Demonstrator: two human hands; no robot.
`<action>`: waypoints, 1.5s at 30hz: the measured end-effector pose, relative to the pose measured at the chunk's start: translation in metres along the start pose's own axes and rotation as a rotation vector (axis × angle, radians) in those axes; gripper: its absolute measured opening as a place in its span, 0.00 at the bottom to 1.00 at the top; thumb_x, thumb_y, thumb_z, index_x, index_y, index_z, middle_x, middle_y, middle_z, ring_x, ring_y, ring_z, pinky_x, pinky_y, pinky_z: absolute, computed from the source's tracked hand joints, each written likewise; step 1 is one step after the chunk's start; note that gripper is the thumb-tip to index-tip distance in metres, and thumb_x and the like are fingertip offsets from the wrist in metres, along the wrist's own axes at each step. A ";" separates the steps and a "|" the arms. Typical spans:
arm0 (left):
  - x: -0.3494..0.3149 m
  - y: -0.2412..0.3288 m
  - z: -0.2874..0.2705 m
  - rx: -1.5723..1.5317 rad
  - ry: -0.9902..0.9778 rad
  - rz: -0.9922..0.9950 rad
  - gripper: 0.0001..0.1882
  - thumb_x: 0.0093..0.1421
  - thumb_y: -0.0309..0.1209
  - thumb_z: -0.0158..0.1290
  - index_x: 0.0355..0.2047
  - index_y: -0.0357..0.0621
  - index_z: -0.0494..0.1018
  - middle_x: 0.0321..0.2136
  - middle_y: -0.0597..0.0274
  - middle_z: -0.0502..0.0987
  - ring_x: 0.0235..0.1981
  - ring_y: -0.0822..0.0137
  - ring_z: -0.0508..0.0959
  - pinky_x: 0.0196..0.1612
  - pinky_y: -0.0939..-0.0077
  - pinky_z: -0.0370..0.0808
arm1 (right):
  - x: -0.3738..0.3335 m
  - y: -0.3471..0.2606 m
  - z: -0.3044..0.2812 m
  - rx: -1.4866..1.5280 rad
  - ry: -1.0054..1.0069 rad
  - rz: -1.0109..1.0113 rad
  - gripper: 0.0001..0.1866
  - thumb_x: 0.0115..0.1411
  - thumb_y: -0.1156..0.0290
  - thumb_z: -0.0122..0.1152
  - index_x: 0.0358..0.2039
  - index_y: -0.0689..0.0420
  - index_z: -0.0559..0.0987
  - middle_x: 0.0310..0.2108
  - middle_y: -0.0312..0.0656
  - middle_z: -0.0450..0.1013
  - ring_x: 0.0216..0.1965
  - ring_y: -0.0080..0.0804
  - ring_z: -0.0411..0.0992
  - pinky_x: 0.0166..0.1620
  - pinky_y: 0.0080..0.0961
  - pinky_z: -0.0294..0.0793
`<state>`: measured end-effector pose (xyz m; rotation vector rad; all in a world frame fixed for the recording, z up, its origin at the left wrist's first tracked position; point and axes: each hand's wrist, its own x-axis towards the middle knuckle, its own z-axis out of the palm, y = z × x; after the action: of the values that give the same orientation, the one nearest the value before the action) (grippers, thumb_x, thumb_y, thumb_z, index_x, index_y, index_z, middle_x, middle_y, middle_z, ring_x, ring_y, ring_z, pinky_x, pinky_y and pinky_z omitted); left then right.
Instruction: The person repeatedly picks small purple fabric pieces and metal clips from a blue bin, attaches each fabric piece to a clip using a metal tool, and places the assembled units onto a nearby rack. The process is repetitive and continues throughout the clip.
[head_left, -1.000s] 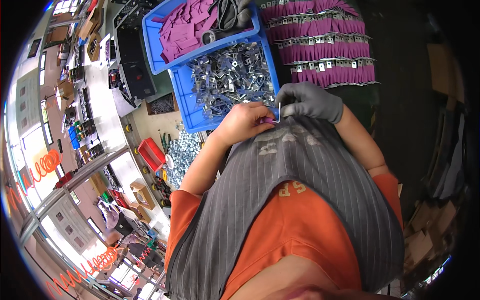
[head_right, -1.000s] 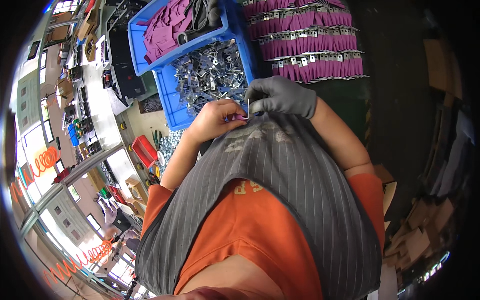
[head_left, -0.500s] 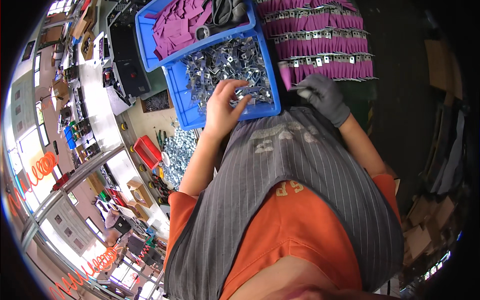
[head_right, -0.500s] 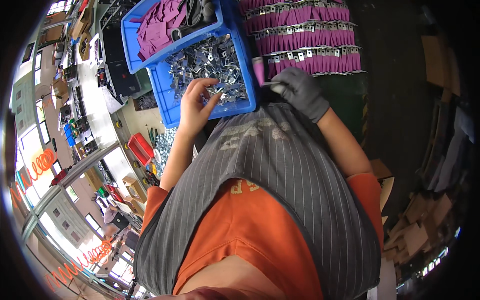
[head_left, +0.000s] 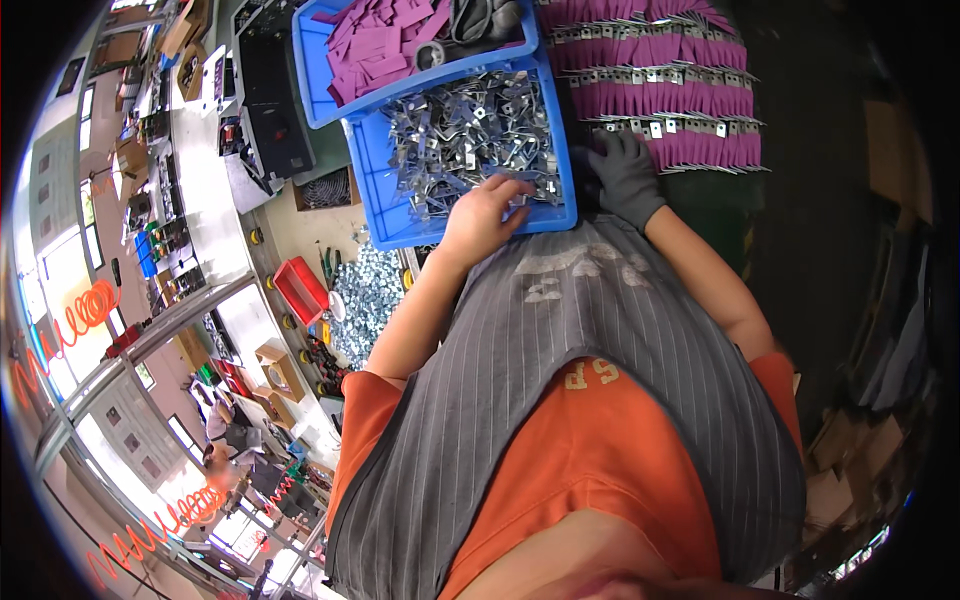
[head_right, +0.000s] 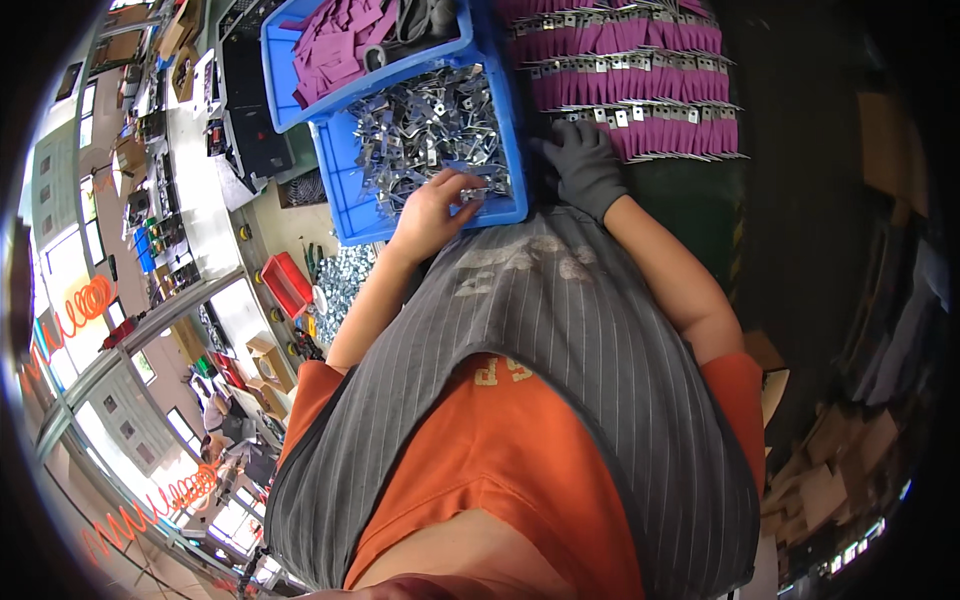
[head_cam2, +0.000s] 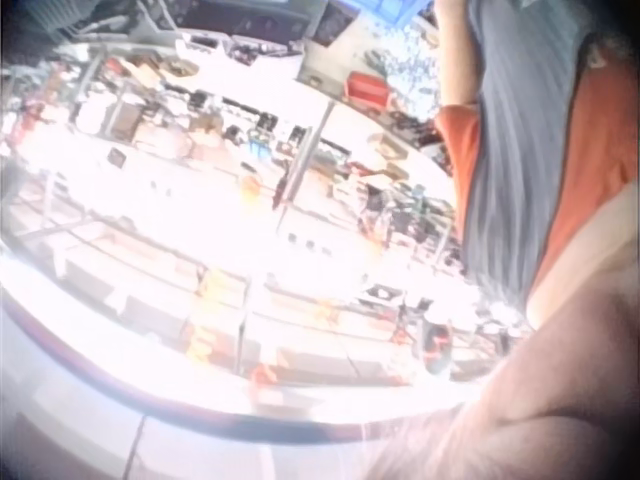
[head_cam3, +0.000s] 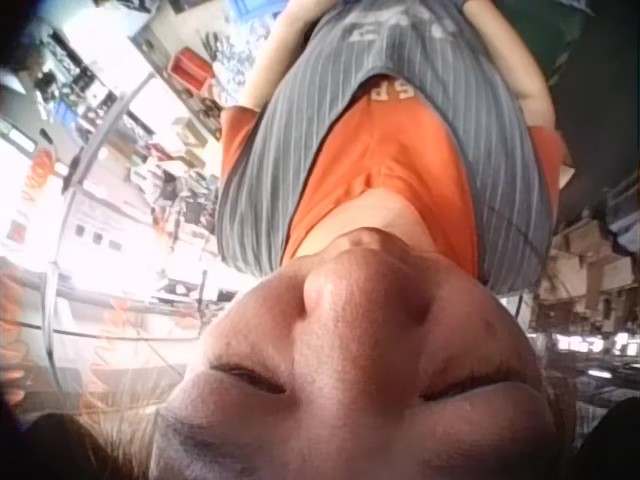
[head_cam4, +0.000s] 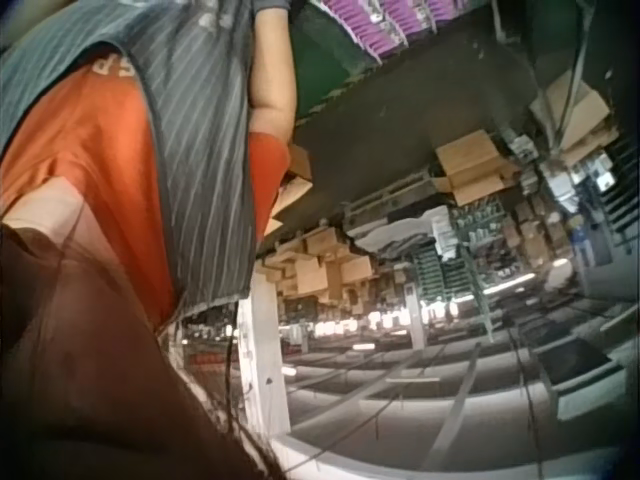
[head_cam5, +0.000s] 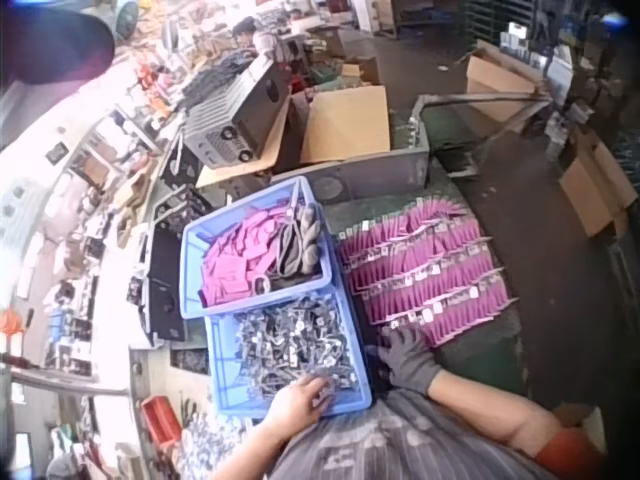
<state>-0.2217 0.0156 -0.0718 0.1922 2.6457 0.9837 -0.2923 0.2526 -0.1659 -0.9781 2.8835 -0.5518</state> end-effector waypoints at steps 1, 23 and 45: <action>-0.001 -0.001 0.001 0.012 -0.015 0.008 0.11 0.54 0.31 0.56 0.39 0.50 0.75 0.35 0.60 0.75 0.31 0.58 0.79 0.34 0.65 0.76 | 0.002 0.001 0.004 -0.069 -0.043 0.006 0.18 0.48 0.59 0.63 0.40 0.46 0.79 0.51 0.44 0.64 0.55 0.46 0.59 0.54 0.44 0.61; 0.028 -0.007 -0.054 0.248 0.028 -0.320 0.10 0.56 0.40 0.57 0.31 0.49 0.80 0.26 0.61 0.79 0.26 0.62 0.79 0.31 0.70 0.75 | 0.014 -0.013 -0.064 0.655 0.269 -0.048 0.16 0.51 0.67 0.64 0.40 0.53 0.76 0.42 0.44 0.71 0.47 0.42 0.69 0.51 0.36 0.67; 0.077 -0.015 -0.154 0.414 0.517 -0.055 0.09 0.53 0.40 0.59 0.31 0.52 0.80 0.28 0.64 0.80 0.31 0.58 0.80 0.34 0.67 0.76 | 0.026 -0.048 -0.075 1.656 -0.306 0.267 0.14 0.65 0.60 0.53 0.42 0.58 0.71 0.31 0.34 0.73 0.31 0.18 0.72 0.32 0.14 0.72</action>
<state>-0.3455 -0.0722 0.0101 -0.0569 3.2873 0.5004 -0.2972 0.2256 -0.0770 -0.2662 1.3111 -1.9113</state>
